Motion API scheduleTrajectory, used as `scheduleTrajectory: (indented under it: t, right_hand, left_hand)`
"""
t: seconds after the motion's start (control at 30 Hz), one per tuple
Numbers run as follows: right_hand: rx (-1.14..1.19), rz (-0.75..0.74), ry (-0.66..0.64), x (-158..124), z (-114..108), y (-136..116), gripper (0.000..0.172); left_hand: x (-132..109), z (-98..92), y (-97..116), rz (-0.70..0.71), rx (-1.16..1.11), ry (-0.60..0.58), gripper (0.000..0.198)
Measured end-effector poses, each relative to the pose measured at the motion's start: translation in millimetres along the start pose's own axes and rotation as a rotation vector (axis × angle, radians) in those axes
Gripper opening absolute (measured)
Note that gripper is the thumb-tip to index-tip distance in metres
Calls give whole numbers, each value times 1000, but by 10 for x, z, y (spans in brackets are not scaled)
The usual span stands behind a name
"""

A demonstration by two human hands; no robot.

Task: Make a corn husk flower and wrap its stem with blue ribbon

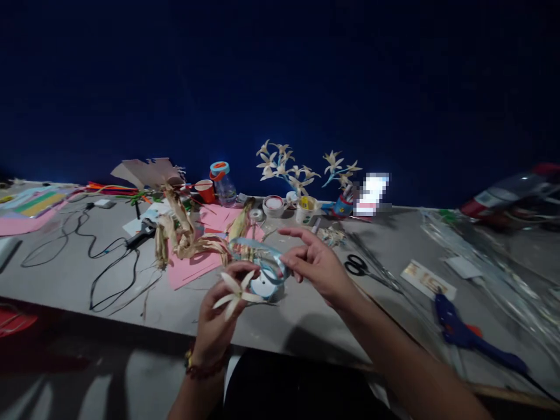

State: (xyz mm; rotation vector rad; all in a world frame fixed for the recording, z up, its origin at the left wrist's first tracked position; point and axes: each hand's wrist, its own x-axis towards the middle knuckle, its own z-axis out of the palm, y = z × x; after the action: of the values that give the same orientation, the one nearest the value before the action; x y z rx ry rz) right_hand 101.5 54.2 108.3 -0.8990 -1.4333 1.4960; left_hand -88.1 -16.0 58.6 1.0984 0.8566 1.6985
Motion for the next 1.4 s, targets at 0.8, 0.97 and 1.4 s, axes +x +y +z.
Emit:
scheduleTrajectory:
  t: [0.8, 0.97, 1.4]
  right_hand:
    - [58, 34, -182, -899, -1045, 217, 30]
    - [-162, 25, -154, -1057, -1406, 322, 20]
    - [328, 99, 497, -1371, -1411, 614, 26]
  left_hand:
    - [34, 852, -311, -633, -24, -440, 18]
    - [-91, 773, -319, -463, 97, -343, 19]
    - [-546, 662, -634, -487, 241, -122, 27]
